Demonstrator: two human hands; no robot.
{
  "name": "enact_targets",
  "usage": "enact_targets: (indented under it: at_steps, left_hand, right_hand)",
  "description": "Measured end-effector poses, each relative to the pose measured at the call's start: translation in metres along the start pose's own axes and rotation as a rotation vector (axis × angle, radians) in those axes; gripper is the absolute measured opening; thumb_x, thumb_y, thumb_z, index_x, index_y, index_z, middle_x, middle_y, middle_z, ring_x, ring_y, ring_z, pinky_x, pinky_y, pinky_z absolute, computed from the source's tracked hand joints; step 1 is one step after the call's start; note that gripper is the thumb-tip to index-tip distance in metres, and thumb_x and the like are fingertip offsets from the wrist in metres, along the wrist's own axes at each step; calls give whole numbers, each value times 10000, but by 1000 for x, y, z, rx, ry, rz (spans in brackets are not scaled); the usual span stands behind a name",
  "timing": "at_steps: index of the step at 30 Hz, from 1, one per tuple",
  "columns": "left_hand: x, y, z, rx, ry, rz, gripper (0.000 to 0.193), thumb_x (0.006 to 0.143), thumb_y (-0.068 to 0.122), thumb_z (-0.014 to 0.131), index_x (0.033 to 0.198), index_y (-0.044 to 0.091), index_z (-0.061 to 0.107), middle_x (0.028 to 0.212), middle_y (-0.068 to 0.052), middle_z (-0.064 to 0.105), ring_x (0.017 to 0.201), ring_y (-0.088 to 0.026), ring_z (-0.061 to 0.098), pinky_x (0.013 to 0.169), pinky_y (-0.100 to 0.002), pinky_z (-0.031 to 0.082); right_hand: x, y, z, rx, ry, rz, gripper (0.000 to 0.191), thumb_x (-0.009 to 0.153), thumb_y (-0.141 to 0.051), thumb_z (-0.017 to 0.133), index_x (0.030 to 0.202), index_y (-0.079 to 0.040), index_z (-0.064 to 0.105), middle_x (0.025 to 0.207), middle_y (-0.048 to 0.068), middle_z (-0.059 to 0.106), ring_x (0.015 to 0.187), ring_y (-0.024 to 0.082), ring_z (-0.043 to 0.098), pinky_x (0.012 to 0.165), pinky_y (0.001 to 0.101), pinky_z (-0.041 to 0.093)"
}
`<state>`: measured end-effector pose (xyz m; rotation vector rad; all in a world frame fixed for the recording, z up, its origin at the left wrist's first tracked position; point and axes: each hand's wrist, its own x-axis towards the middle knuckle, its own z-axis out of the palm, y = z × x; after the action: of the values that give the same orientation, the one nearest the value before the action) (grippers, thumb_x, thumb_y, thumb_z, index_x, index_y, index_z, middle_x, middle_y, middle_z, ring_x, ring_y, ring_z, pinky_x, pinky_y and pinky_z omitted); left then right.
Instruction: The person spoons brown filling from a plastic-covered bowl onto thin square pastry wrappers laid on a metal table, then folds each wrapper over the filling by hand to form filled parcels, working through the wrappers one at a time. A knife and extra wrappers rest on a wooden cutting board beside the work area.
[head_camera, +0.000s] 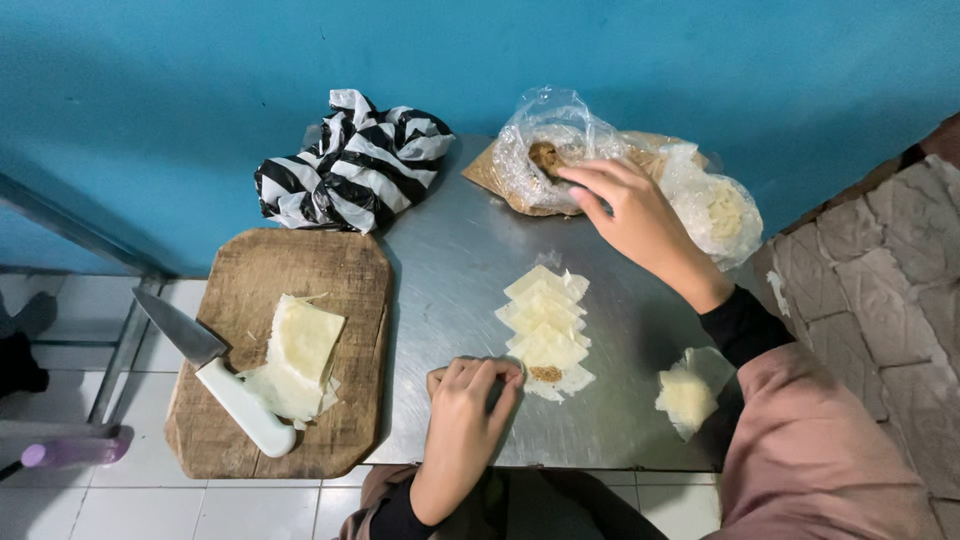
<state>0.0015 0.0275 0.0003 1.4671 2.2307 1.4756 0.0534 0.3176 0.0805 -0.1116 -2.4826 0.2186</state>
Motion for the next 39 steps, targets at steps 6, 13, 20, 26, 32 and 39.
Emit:
enact_targets:
  at_steps: [6, 13, 20, 26, 32, 39]
  left_hand:
    - [0, 0, 1, 19, 27, 18, 89, 871, 140, 743, 935, 89, 707, 905, -28, 734, 919, -238, 650, 838, -384, 393]
    - [-1, 4, 0, 42, 4, 20, 90, 884, 135, 737, 956, 87, 711, 935, -36, 734, 906, -243, 642, 823, -380, 394]
    - [1, 9, 3, 78, -10, 30, 109, 890, 146, 741, 968, 91, 690, 956, -33, 718, 909, -244, 633, 832, -389, 392]
    - [-1, 9, 7, 76, 7, 1, 177, 864, 145, 760, 1001, 81, 668, 985, -46, 695, 946, -262, 624, 840, -397, 389]
    - [-1, 9, 5, 91, -1, 10, 133, 879, 108, 734, 988, 78, 662, 985, -45, 702, 947, -261, 623, 854, -395, 394]
    - [0, 11, 9, 118, -5, 38, 105, 898, 131, 732, 973, 81, 678, 914, -41, 707, 885, -253, 632, 829, -389, 391]
  right_hand:
    - [-33, -22, -10, -180, 34, -35, 245, 990, -150, 716, 1211, -45, 726, 1135, 115, 683, 1035, 292, 670, 940, 414, 532]
    - [-131, -101, -22, -83, -144, 185, 150, 857, -103, 768, 1005, -81, 764, 990, 32, 722, 774, 208, 705, 668, 325, 566]
    - [-153, -137, -12, 6, 9, 464, 262, 808, -117, 805, 1046, -46, 725, 1035, 83, 671, 926, 281, 652, 808, 377, 524]
    - [-149, -158, 10, -22, 130, 652, 271, 809, -108, 805, 1041, -26, 693, 1059, 128, 611, 989, 333, 609, 818, 417, 492]
    - [-146, -159, 16, 23, 169, 670, 186, 864, -77, 772, 998, -26, 653, 1007, 109, 631, 951, 301, 626, 810, 394, 497]
    - [-147, -163, 31, 171, 272, 800, 183, 851, -23, 798, 1005, -10, 700, 845, 88, 691, 691, 153, 656, 607, 289, 518]
